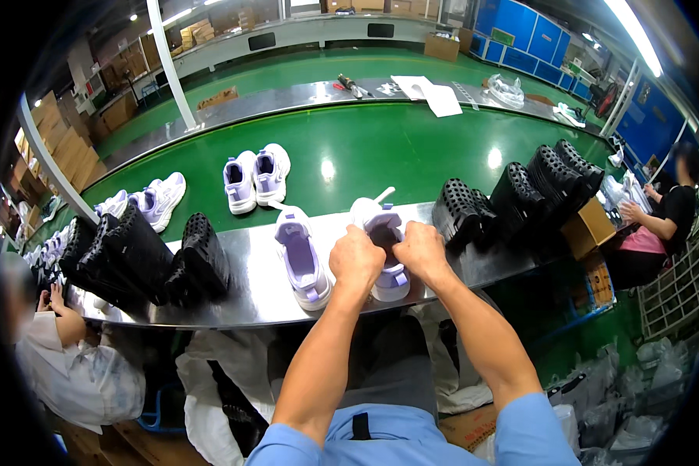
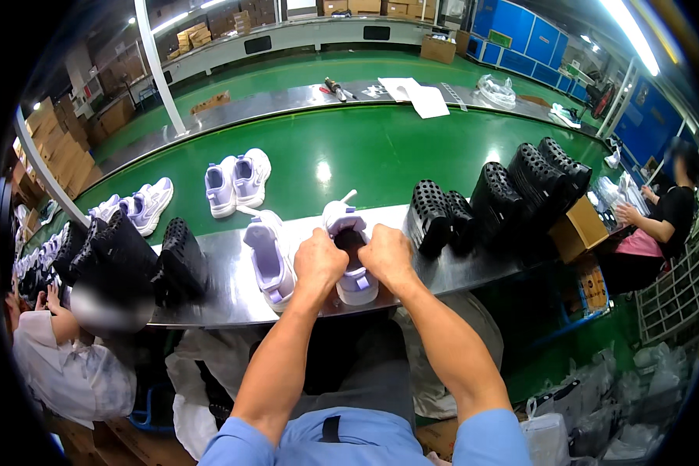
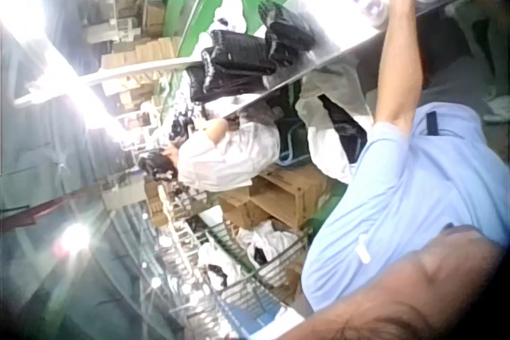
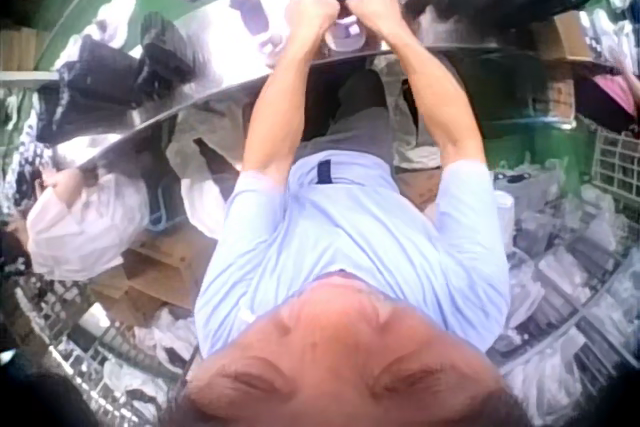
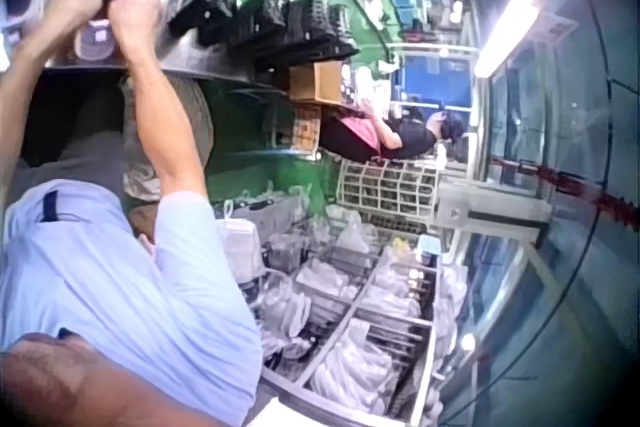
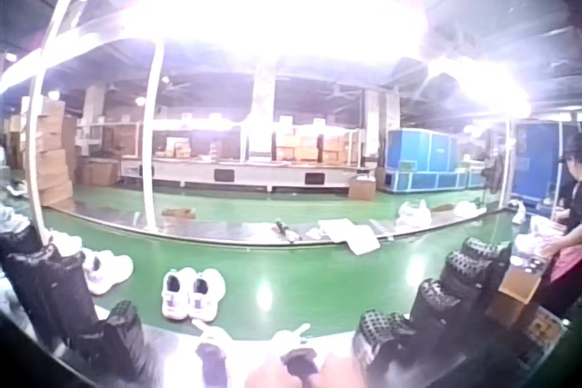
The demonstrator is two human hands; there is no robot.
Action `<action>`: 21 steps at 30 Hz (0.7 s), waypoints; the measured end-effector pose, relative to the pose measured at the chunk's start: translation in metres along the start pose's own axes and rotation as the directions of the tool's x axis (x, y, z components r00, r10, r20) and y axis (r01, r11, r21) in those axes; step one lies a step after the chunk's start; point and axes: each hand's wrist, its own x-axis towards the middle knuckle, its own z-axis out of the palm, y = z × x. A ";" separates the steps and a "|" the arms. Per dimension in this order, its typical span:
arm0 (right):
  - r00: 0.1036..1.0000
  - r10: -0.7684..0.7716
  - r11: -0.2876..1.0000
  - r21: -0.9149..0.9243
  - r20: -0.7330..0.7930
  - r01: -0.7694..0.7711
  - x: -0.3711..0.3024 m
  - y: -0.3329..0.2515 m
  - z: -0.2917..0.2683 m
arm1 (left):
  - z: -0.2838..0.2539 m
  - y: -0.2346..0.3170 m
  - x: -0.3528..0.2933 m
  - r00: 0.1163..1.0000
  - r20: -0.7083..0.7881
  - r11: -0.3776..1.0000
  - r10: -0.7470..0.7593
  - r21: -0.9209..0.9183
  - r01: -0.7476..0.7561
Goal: The person is assembling shoes by inserting black plastic components into the interior of white and purple sneakers. They use their hands to position and press the components into place while the shoes are on a workbench.
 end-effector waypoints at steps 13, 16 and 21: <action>0.987 0.010 1.000 0.018 0.158 -0.013 -0.004 -0.029 -0.007 | -0.058 -0.094 -0.080 0.954 -0.254 0.951 0.161 -0.219 -0.219; 0.991 -0.059 0.998 0.039 0.122 0.055 -0.003 -0.042 0.008 | -0.047 -0.100 -0.075 0.908 -0.272 0.917 0.319 -0.156 -0.368; 0.967 -0.228 0.945 0.265 0.112 0.193 -0.015 -0.013 -0.031 | -0.118 -0.144 -0.092 0.780 -0.541 0.942 0.313 0.070 -0.329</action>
